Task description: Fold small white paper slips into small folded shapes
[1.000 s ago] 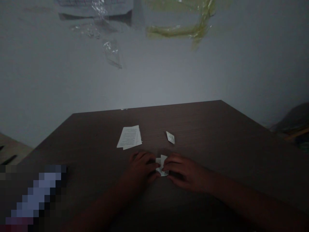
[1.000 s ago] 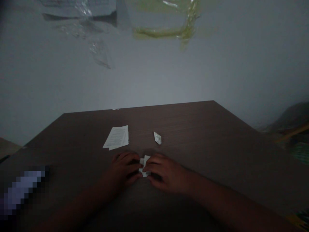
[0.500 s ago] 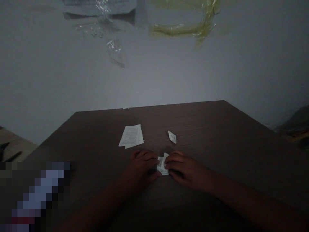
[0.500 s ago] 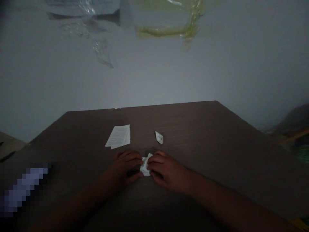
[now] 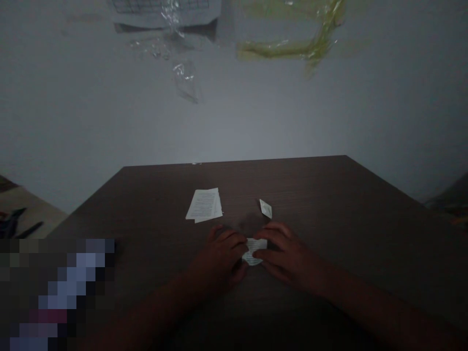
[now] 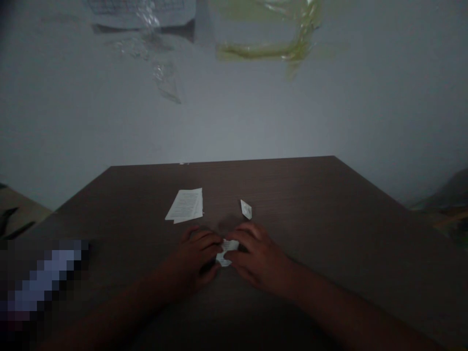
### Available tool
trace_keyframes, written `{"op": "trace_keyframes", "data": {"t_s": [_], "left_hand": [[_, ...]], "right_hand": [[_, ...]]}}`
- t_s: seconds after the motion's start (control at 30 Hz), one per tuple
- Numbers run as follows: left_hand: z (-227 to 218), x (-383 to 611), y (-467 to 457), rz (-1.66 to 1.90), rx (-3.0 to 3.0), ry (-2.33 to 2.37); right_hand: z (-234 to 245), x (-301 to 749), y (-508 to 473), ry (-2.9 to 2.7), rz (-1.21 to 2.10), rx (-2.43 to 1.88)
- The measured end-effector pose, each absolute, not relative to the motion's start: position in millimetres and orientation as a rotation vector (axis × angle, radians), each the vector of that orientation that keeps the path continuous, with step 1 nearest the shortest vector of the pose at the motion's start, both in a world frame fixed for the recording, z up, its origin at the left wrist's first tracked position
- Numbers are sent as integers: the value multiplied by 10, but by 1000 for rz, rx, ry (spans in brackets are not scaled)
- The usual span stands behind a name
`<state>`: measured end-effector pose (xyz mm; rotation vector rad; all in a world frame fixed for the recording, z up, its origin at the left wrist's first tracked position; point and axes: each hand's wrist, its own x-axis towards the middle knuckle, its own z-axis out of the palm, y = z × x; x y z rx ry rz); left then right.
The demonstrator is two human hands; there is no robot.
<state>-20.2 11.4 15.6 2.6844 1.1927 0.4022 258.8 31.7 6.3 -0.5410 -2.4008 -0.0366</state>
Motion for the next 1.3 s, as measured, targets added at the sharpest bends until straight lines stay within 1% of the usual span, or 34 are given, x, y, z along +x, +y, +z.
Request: {"op": "trace_keyframes", "data": {"t_s": [0.2, 0.47, 0.67, 0.83, 1.07, 1.3], "left_hand": [[269, -86, -11, 491, 2712, 1137], [343, -64, 30, 467, 2707, 1241], [309, -75, 5, 397, 2850, 1266], [338, -20, -81, 434, 2933, 1275], [364, 48, -150, 469, 2935, 1295], [359, 8, -88, 469, 2912, 1346]], "right_hand": [[79, 2537, 269, -2361, -5, -536], [26, 2548, 342, -2252, 193, -502], [52, 2510, 259, -2300, 36, -587], [116, 2451, 151, -2356, -80, -663], [87, 2397, 122, -2333, -52, -656], [101, 2413, 146, -2339, -104, -667]]}}
